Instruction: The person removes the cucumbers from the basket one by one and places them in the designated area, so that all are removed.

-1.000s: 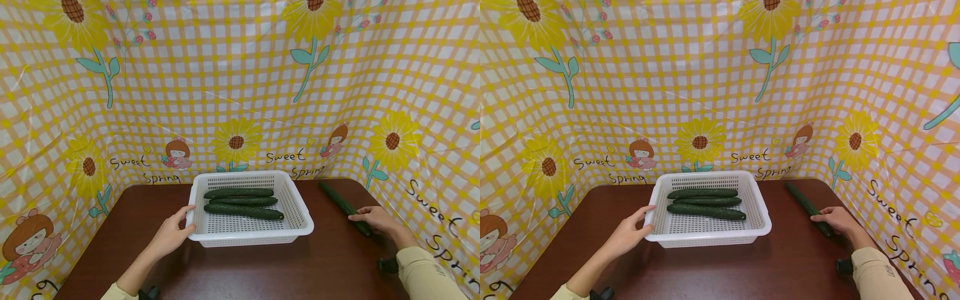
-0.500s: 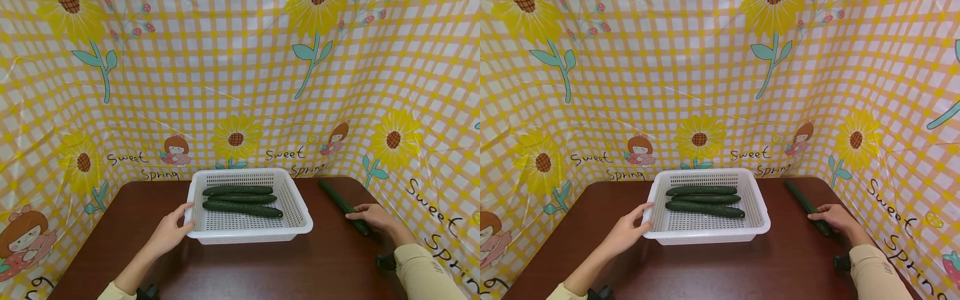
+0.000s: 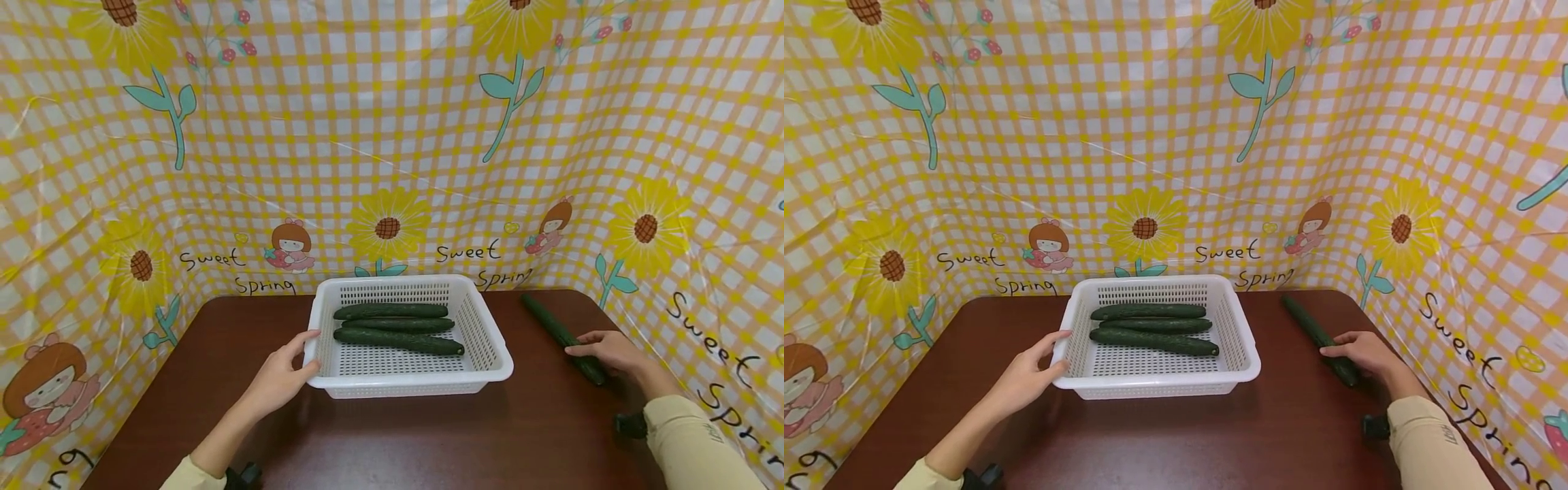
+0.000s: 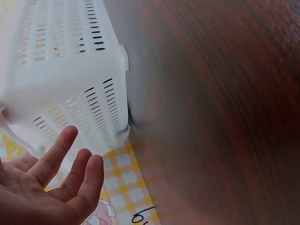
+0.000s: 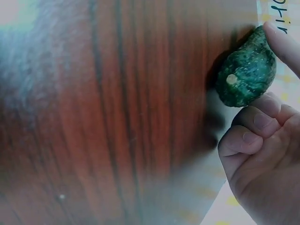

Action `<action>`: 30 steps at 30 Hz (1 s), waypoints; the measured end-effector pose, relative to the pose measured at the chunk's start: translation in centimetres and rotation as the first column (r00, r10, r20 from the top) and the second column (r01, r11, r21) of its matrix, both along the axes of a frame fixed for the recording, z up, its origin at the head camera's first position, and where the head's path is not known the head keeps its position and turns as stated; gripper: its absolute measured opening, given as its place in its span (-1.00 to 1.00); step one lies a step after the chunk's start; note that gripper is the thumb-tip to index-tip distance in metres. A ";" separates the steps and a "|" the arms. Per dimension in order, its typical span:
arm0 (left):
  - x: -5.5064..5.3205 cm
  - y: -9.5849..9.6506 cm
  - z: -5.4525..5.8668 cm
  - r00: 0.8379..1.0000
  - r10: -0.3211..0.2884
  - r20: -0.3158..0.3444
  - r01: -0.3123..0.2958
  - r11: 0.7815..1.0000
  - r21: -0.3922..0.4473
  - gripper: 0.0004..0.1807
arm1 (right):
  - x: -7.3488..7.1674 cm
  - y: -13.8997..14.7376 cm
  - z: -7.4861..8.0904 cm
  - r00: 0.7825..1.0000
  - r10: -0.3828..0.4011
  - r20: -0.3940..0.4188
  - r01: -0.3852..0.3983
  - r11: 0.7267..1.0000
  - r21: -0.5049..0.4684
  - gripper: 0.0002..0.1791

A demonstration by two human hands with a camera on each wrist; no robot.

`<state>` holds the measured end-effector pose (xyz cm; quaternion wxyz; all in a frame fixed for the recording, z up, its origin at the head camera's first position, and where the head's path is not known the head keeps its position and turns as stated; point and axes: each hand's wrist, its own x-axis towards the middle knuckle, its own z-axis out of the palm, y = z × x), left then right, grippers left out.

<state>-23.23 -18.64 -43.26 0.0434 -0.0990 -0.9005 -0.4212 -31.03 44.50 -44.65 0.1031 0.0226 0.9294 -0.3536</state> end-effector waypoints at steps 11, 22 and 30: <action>-0.1 0.1 0.0 1.000 0.010 0.000 -0.010 1.000 -0.010 -0.40 | -0.7 -0.5 2.2 0.988 0.089 -0.130 -0.072 0.989 0.127 -0.19; 0.3 0.1 -0.2 1.000 0.027 -0.005 -0.027 1.000 0.004 -0.40 | -1.3 -3.5 5.8 0.971 0.175 -0.162 -0.148 0.975 0.165 -0.31; 0.2 0.4 -0.2 1.000 0.026 -0.003 -0.025 0.999 0.019 -0.40 | -1.9 -5.1 8.2 0.960 0.242 -0.139 -0.211 0.956 0.205 -0.32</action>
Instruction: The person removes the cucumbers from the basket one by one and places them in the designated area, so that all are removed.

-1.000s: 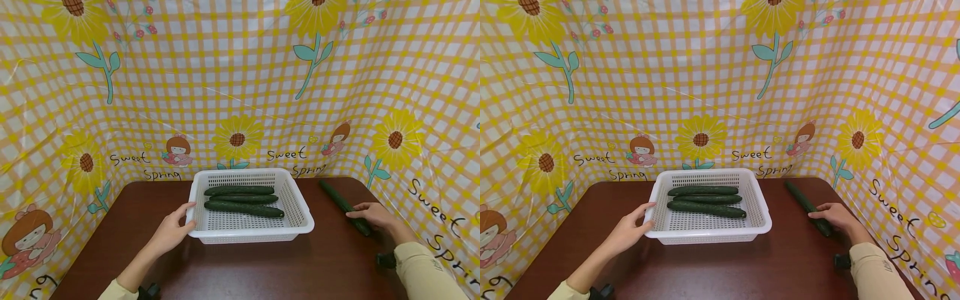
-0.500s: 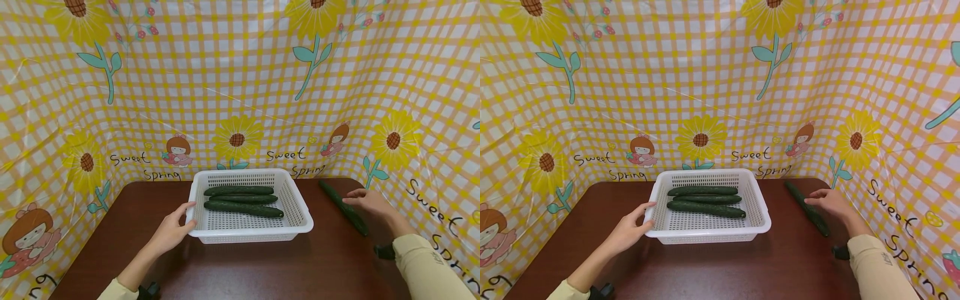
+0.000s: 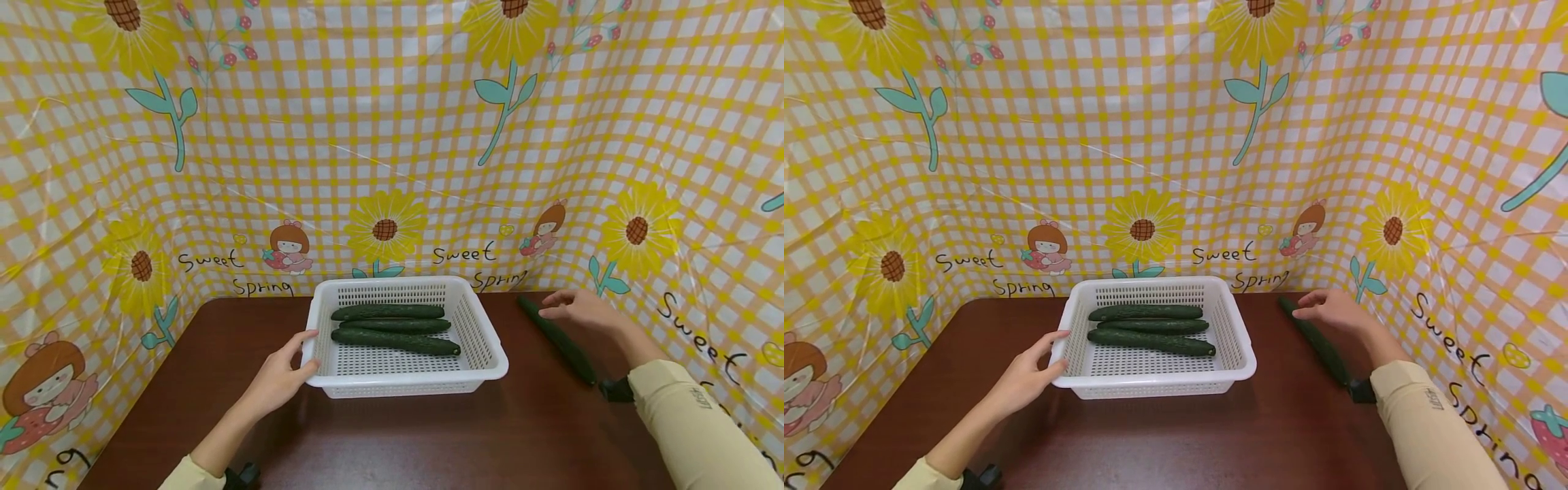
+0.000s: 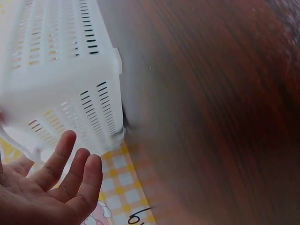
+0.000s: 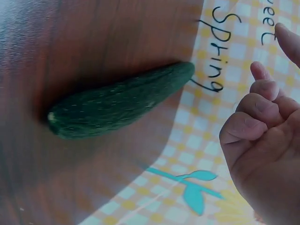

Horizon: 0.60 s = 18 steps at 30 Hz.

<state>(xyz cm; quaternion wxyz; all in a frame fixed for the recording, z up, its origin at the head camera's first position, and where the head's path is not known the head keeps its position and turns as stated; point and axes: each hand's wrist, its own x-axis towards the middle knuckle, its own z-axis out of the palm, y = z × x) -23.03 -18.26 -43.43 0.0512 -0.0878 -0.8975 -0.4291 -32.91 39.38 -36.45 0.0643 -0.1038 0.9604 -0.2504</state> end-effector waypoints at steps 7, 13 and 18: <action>-0.1 -0.1 -0.1 1.000 -0.004 0.004 0.004 1.000 -0.001 -0.40 | -0.9 -1.7 1.2 0.999 0.047 0.006 -0.047 0.999 -0.019 -0.39; 0.0 0.1 0.0 1.000 -0.009 0.011 0.009 1.000 0.005 -0.40 | -1.4 -3.1 2.2 0.992 0.108 0.060 -0.108 0.994 -0.006 -0.48; 0.0 0.1 -0.1 1.000 0.001 0.014 -0.001 1.000 0.011 -0.40 | -1.7 -4.7 3.2 0.984 0.152 0.091 -0.152 0.988 -0.010 -0.48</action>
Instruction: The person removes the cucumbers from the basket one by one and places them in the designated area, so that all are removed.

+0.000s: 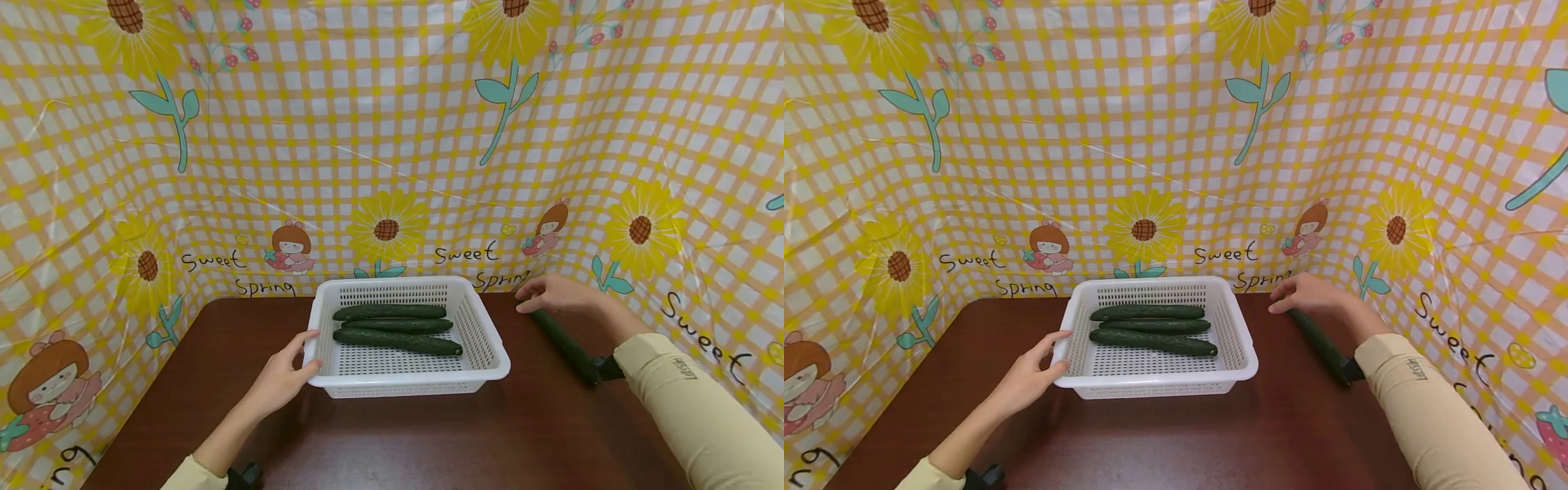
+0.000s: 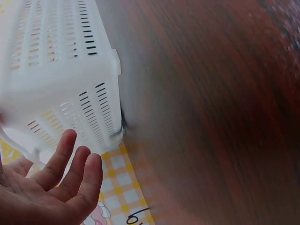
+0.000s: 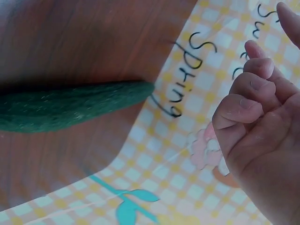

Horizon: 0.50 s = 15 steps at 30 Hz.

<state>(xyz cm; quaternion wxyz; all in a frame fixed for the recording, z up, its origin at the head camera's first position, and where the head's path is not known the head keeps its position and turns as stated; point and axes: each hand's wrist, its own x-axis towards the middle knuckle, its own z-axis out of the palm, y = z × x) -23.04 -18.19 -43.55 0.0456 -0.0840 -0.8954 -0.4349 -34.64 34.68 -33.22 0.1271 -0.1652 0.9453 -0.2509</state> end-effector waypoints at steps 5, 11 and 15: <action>0.0 -0.1 0.1 1.000 -0.008 -0.005 0.008 1.000 0.010 -0.40 | -0.5 -1.8 0.7 0.999 0.023 0.036 -0.024 1.000 0.006 -0.45; 0.0 -0.1 0.0 1.000 -0.021 -0.009 0.021 1.000 0.022 -0.40 | -0.9 -3.8 1.2 0.996 0.067 0.057 -0.067 0.998 -0.002 -0.44; -0.1 -0.2 0.0 1.000 -0.019 -0.009 0.019 0.999 0.025 -0.40 | -1.3 -5.2 1.6 0.994 0.099 0.034 -0.099 0.995 -0.013 -0.50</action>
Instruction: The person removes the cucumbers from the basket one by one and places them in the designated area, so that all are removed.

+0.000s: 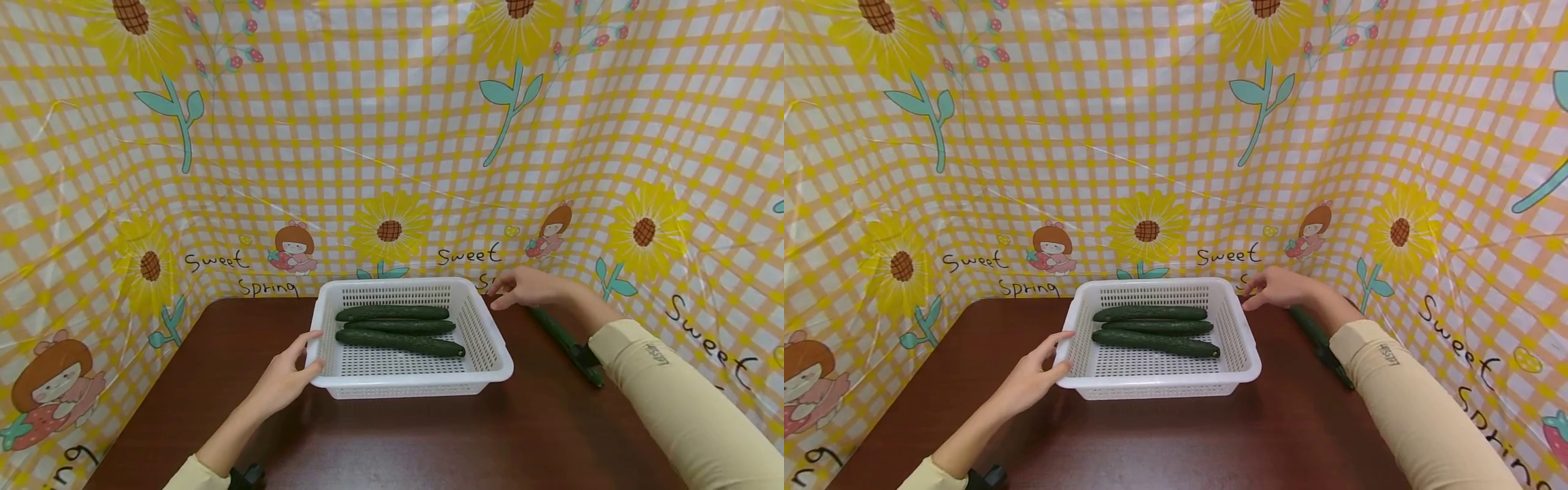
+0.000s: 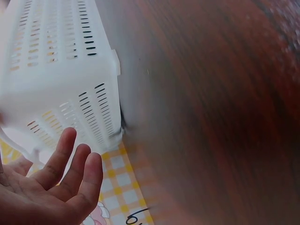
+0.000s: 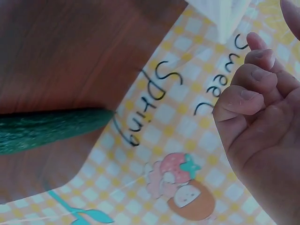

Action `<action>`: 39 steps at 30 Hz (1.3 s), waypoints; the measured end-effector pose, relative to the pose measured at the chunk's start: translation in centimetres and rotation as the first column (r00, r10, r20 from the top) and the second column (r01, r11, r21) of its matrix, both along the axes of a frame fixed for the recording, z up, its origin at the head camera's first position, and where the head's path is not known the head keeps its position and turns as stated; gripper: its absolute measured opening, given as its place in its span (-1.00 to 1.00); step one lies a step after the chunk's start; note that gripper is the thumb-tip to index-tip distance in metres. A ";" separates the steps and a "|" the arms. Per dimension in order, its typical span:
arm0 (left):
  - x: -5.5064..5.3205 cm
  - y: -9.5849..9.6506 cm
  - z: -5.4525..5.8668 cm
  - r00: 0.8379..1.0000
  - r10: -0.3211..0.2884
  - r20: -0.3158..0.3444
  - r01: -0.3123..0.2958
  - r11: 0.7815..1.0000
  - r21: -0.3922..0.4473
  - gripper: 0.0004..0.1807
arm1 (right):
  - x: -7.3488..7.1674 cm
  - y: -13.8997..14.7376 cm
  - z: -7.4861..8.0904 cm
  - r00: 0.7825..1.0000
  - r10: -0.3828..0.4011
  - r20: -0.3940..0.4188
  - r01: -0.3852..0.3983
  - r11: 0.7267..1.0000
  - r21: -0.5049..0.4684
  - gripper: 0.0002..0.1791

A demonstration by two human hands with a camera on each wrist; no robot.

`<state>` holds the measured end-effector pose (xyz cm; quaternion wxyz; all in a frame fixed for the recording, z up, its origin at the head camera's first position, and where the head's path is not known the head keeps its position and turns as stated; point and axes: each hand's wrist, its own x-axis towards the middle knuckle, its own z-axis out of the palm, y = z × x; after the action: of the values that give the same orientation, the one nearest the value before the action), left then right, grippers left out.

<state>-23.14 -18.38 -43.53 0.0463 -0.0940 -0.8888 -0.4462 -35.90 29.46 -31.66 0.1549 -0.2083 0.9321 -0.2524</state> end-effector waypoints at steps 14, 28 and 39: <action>0.0 0.1 0.0 1.000 -0.006 -0.007 0.006 1.000 0.014 -0.41 | -0.8 -4.6 1.6 0.991 0.113 0.073 -0.115 0.993 0.031 -0.57; 0.3 0.2 0.1 1.000 -0.004 0.001 0.004 1.000 0.028 -0.41 | -1.8 -8.2 1.8 0.958 0.154 0.242 -0.170 0.984 0.045 -0.59; 0.2 0.2 -0.1 1.000 -0.013 0.001 0.013 0.999 0.045 -0.40 | -3.3 -10.3 -0.2 0.917 0.116 0.383 -0.119 0.993 -0.015 -0.57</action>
<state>-22.91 -18.18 -43.61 0.0450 -0.0986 -0.8780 -0.4663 -39.24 19.11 -31.86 0.3498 -0.2098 0.8708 -0.2743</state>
